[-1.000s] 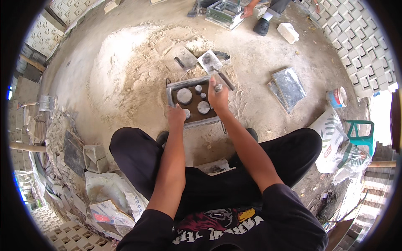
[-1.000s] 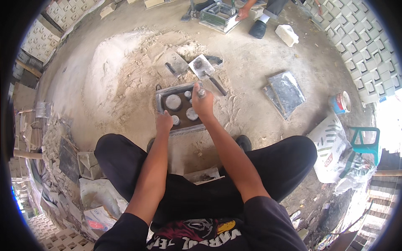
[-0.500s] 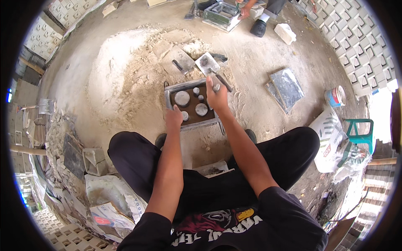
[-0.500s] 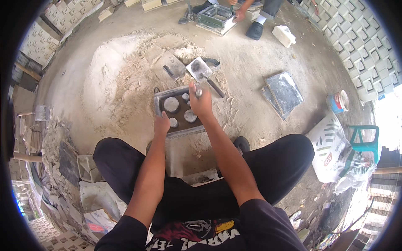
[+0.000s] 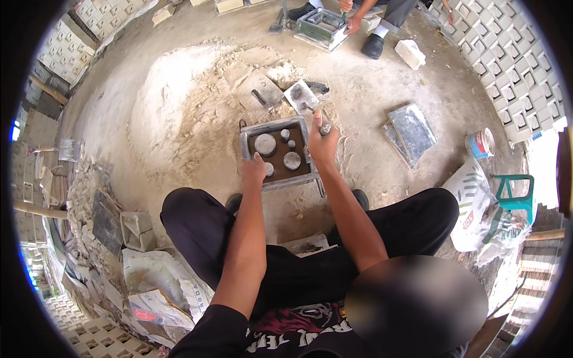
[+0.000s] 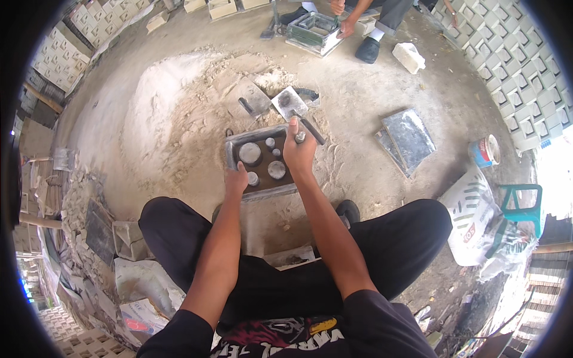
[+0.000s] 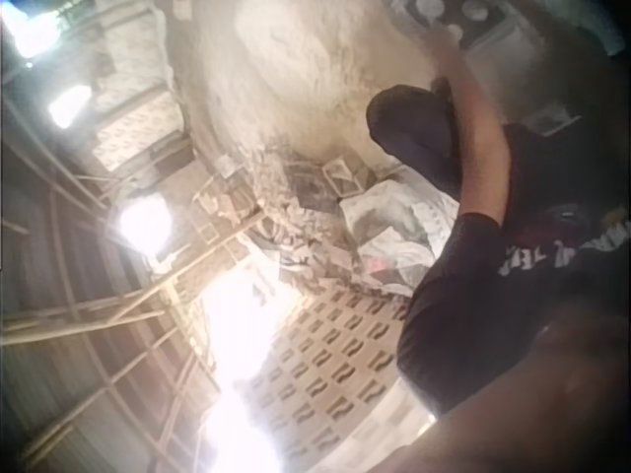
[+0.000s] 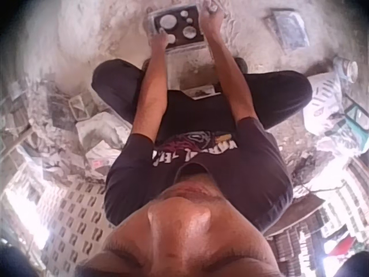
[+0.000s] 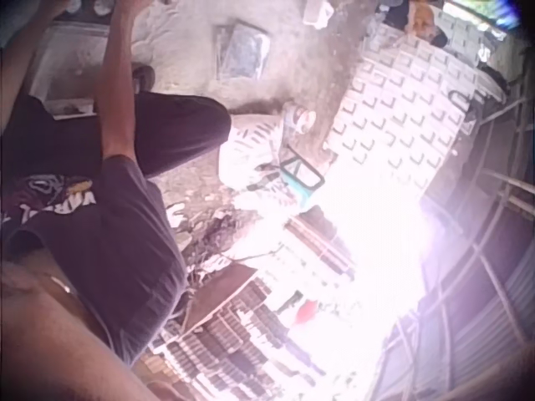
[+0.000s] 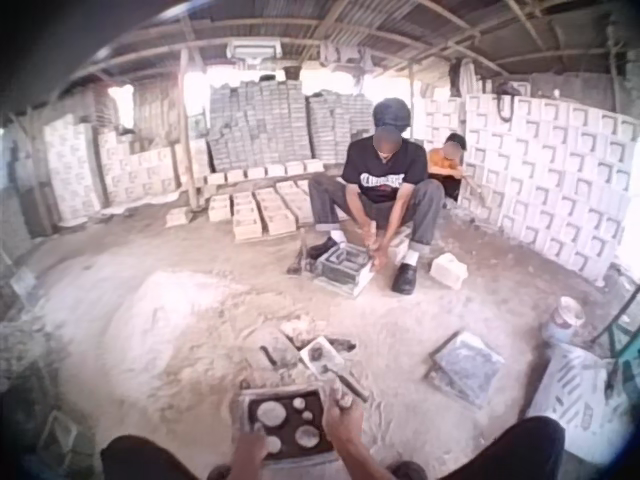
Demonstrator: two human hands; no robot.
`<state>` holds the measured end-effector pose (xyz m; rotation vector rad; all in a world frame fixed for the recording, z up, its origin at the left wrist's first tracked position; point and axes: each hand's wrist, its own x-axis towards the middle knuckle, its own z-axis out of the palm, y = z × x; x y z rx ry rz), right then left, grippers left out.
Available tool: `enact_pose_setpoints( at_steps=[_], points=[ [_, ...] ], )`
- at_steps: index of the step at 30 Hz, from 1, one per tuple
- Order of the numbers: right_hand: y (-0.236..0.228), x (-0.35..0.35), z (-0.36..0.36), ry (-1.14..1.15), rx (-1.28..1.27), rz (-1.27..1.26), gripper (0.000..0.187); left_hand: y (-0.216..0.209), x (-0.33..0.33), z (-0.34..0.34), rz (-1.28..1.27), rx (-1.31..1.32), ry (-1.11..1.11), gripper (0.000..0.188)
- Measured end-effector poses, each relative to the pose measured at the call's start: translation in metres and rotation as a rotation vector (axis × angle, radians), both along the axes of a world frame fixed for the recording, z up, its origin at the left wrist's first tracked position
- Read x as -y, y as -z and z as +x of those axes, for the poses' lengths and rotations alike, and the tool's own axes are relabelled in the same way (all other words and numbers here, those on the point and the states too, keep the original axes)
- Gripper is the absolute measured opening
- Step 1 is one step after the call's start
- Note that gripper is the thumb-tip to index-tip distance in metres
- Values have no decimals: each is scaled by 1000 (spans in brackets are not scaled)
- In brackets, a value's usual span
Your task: The person uses a trowel to apply mortar or concrete mix into a metal mold, presses and smooths the material into the mold compartments, and strikes the sides of the mold with the trowel handle.
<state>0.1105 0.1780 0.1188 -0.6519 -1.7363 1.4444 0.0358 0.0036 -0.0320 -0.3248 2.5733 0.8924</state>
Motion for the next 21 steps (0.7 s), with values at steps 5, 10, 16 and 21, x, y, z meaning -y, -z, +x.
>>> enact_pose_setpoints(
  at_steps=[5,10,16,21],
  points=[
    [18,-2,-2,-19,-20,219,47,-9,-7,12,-116,-117,50,82],
    [33,-2,-2,61,-83,306,47,-22,-10,14,-51,-44,18,81],
    [4,8,-15,-46,66,80,49,-9,3,-1,-37,-106,-45,75],
    [31,0,-24,-104,2,278,48,-16,-15,13,-122,-557,362,67]
  ],
)
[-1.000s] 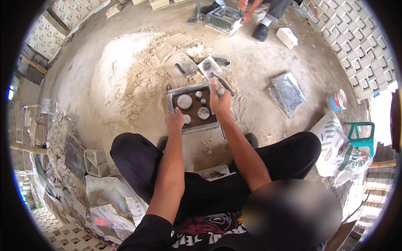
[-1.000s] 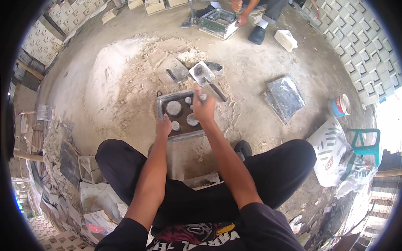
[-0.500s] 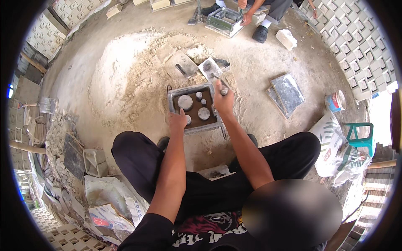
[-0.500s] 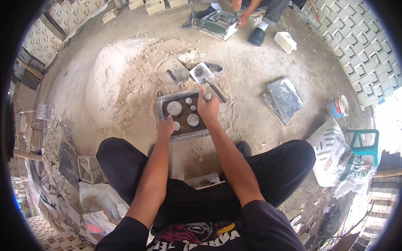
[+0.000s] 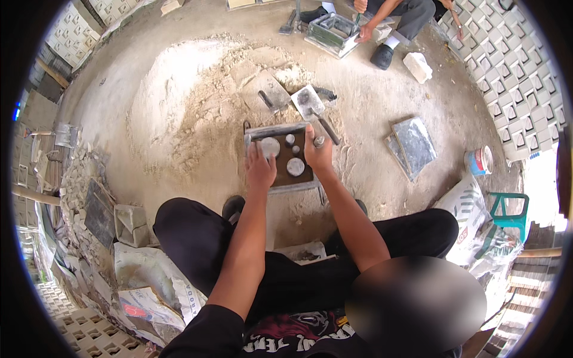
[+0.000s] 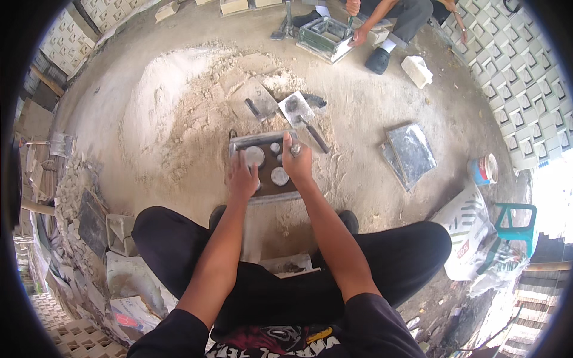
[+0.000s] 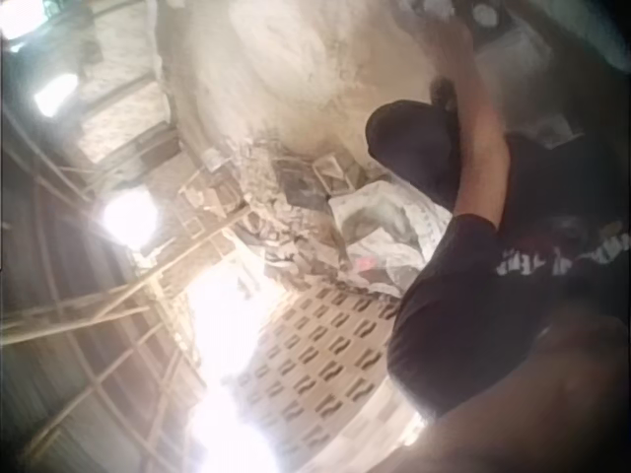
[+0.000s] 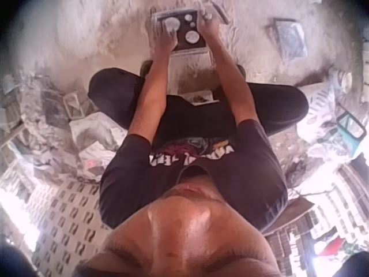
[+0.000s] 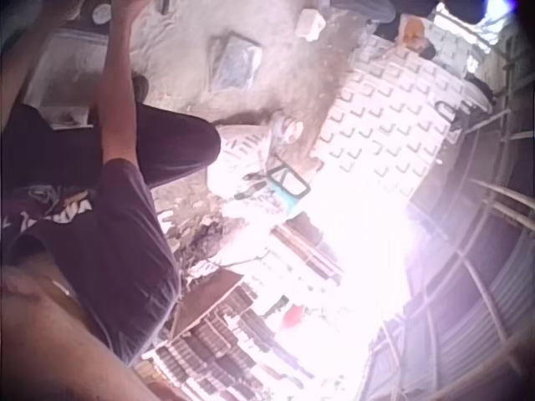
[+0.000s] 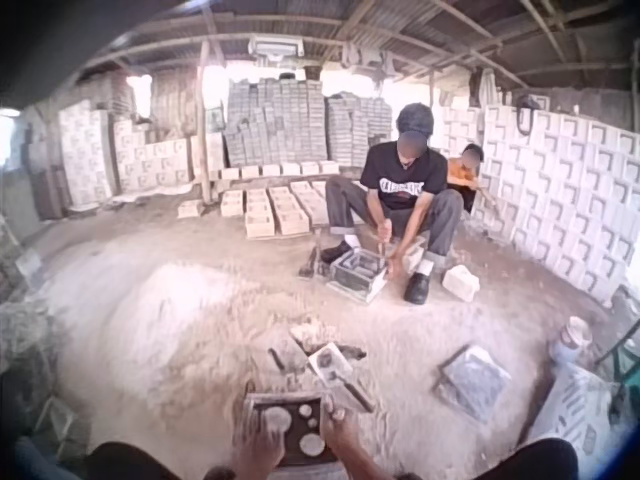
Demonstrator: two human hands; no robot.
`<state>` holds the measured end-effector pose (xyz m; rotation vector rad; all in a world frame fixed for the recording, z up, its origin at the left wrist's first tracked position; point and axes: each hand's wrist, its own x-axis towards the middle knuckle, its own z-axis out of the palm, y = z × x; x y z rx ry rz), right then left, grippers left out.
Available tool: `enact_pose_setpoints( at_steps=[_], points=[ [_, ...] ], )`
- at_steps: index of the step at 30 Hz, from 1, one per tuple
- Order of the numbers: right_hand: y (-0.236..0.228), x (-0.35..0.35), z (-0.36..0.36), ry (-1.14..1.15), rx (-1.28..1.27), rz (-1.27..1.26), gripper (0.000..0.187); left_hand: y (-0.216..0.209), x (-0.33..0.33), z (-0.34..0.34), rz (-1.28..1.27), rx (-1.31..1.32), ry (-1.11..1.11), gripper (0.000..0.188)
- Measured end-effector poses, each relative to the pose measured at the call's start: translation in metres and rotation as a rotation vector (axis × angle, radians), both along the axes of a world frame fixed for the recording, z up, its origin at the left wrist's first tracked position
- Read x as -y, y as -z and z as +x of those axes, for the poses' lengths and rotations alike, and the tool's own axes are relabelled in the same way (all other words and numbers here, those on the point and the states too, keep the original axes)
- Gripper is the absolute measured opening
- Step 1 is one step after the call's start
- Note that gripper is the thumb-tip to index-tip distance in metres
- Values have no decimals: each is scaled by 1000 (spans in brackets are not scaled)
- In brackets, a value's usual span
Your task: The person uses a trowel to apply mortar or concrete mix into a metal mold, presses and smooths the material into the mold compartments, and strikes the sides of the mold with the trowel handle.
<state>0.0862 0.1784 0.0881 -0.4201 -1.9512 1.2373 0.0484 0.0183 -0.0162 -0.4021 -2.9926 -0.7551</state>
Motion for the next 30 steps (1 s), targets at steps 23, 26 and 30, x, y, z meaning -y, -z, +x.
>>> enact_pose_setpoints(
  at_steps=[23,26,30],
  points=[
    [-16,-11,-30,-4,4,-389,46,7,-24,-22,-125,22,208,73],
    [22,-16,-40,-25,90,-107,49,1,-27,-27,-115,26,194,73],
    [-33,-15,-63,94,23,-300,48,4,-25,-23,-123,36,165,73]
  ],
)
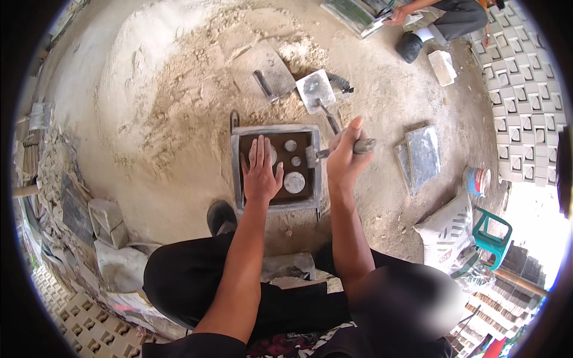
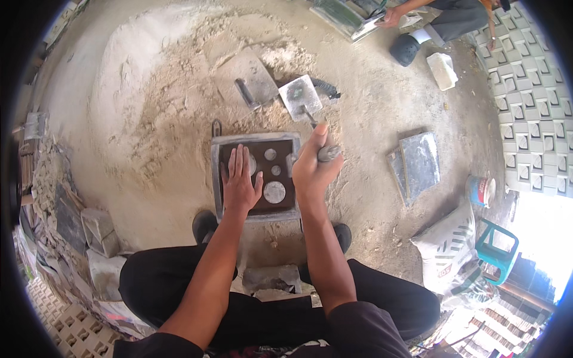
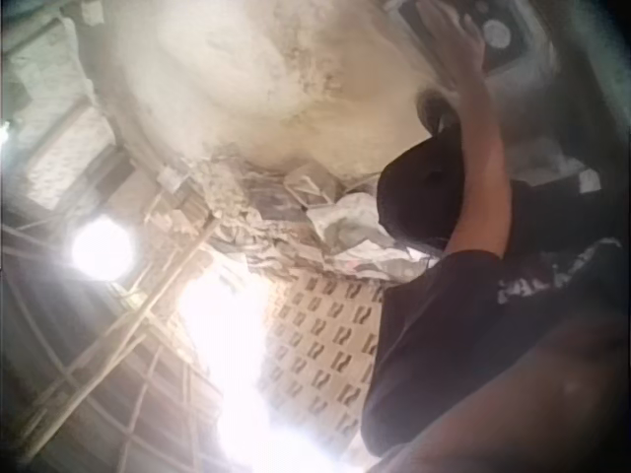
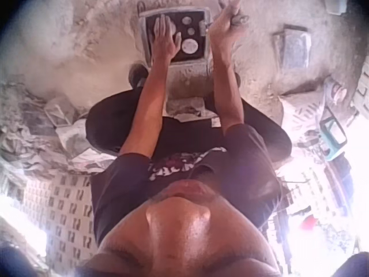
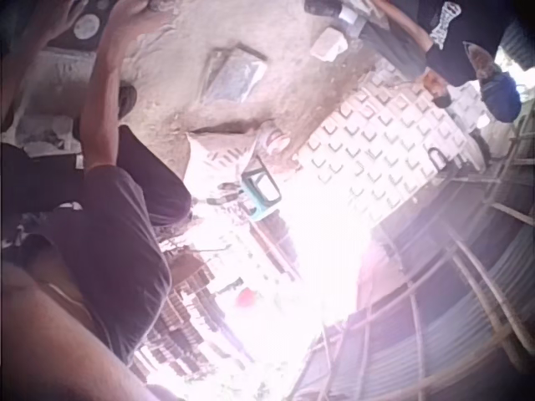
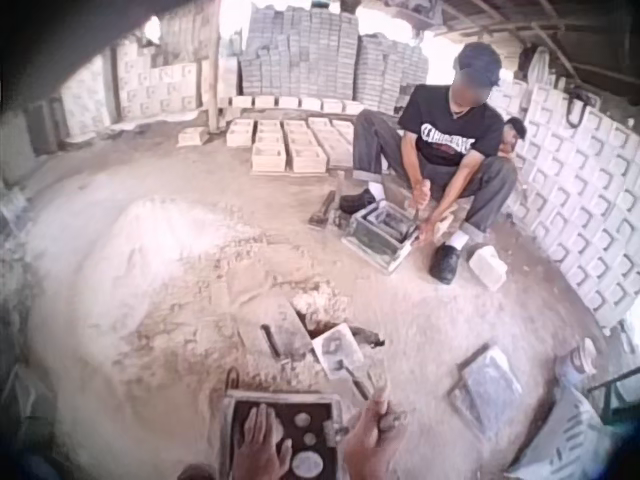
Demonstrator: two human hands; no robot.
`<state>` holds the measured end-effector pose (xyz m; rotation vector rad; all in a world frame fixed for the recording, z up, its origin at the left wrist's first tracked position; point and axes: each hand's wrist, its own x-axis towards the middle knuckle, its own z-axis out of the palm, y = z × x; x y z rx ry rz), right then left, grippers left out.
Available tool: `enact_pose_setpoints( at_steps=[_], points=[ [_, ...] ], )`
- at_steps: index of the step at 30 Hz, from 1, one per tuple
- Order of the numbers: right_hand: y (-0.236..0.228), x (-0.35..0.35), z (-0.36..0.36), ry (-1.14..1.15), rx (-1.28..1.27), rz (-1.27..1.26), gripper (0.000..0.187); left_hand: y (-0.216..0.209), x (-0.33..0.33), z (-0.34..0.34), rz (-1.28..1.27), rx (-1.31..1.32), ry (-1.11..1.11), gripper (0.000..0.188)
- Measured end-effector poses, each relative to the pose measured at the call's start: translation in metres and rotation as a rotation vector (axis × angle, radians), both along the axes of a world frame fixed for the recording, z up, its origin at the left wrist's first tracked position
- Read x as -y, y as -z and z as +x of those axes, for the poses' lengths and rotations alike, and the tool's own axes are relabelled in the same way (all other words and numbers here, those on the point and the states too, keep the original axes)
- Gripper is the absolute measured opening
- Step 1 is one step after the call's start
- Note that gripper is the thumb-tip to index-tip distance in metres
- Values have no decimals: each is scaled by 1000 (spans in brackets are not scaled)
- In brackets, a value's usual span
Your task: The person uses a trowel to apply mortar or concrete mix into a metal mold, presses and smooths the material into the mold compartments, and strikes the sides of the mold with the trowel handle.
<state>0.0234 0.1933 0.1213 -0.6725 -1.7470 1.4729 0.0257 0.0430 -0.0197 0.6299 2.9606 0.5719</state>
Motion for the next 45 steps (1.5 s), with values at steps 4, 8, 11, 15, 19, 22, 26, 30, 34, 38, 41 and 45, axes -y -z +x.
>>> enact_pose_setpoints(
  at_steps=[4,8,11,15,19,22,26,30,34,38,41,45],
  points=[
    [63,-12,-8,-79,28,310,46,-1,-7,-4,-7,58,-6,74],
    [10,-3,-20,-44,77,16,45,1,-3,-4,-12,42,-29,75],
    [40,-12,-23,-119,112,115,44,-2,-7,-7,-13,33,-6,76],
    [45,-24,-24,-608,179,119,40,4,-9,-18,4,-97,-37,59],
    [18,-20,-28,-565,200,37,40,14,-11,-30,135,-135,10,40],
    [5,-20,-20,-513,69,-105,46,15,-13,-37,227,-142,26,42],
    [3,-24,-7,-526,-16,-51,48,13,-11,-36,117,-166,32,53],
    [10,-18,-10,-507,-29,-132,46,9,-18,-39,28,-97,-19,59],
    [14,-7,-7,-444,-44,-81,49,10,-19,-41,23,-72,-13,62],
    [6,2,-10,-409,-72,-56,50,6,-23,-43,59,-78,-39,58],
    [15,-7,-13,-458,-15,-54,49,3,-28,-56,73,-64,-67,47],
    [41,1,-26,-272,44,-187,47,13,-25,-89,50,-183,-78,37]
  ],
)
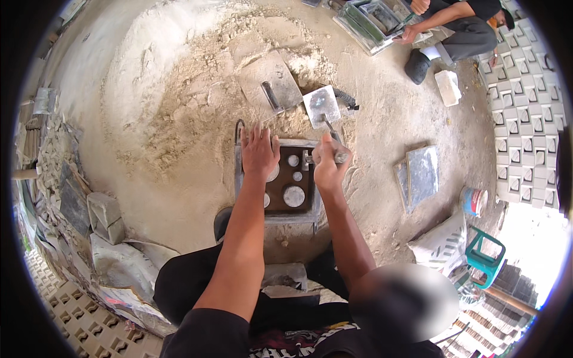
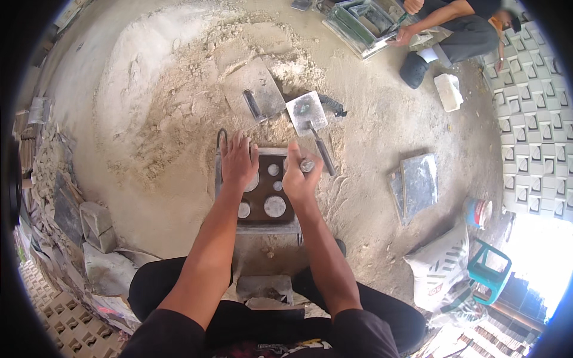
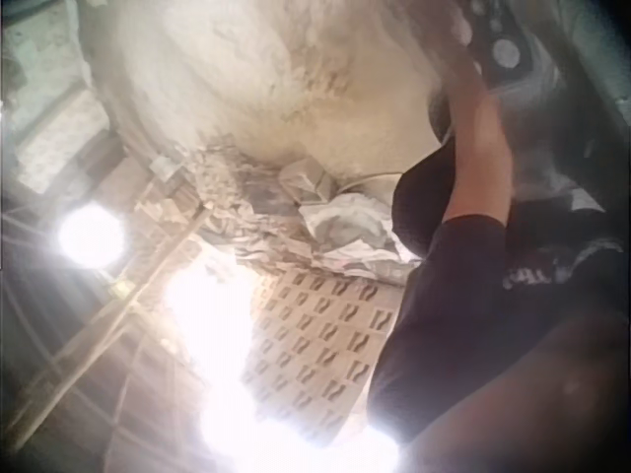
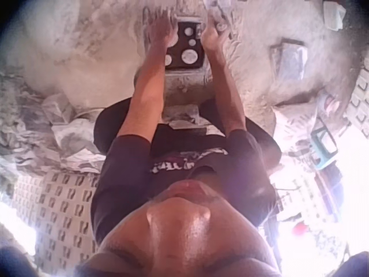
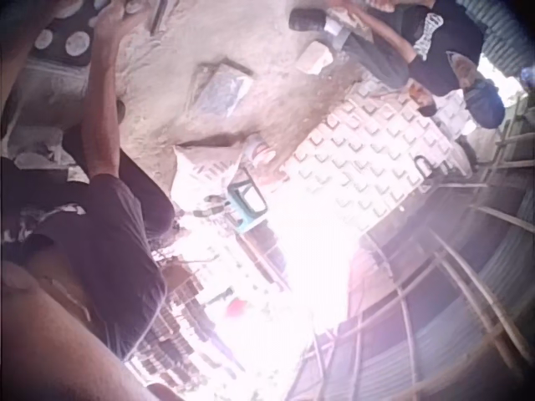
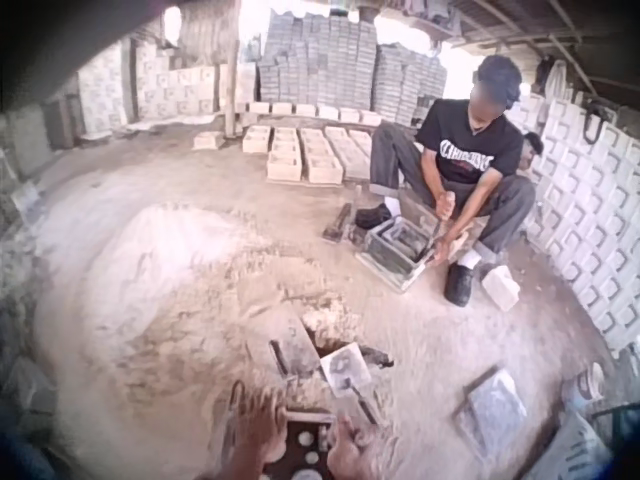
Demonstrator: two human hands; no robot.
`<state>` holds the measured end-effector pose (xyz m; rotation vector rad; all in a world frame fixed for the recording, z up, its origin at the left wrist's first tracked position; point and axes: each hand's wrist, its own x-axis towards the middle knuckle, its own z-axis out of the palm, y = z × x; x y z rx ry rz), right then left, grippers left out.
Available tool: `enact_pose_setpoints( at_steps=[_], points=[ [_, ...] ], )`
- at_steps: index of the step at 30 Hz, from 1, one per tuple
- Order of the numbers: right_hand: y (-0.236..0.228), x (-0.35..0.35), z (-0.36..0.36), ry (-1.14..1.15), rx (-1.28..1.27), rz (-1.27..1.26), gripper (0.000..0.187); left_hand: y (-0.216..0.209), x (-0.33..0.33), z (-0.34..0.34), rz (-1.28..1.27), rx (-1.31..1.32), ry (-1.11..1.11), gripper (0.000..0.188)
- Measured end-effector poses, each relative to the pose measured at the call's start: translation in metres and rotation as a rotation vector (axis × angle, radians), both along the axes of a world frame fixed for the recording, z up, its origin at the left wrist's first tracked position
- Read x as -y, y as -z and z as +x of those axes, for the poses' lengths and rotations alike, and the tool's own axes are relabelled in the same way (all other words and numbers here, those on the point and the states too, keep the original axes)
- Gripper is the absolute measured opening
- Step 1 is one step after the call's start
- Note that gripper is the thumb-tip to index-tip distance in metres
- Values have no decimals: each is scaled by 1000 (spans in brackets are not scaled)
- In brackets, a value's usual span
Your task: The person uses a trowel to apply mortar or concrete mix into a metal mold, presses and smooths the material into the mold compartments, and strikes the sides of the mold with the trowel handle.
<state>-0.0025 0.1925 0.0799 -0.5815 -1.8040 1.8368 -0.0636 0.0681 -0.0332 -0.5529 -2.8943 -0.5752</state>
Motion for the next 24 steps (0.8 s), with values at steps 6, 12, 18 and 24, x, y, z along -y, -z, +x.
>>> enact_pose_setpoints(
  at_steps=[6,12,18,24],
  points=[
    [3,-9,7,-34,-127,-29,45,-1,-7,-4,18,58,5,34],
    [-29,-9,6,-23,-165,-122,47,3,-2,0,-5,65,-13,33],
    [-10,-8,2,1,-150,-22,46,0,-3,-6,28,56,-31,32],
    [11,-12,10,-22,-210,-59,45,-1,-5,-7,68,50,-15,33]
  ],
)
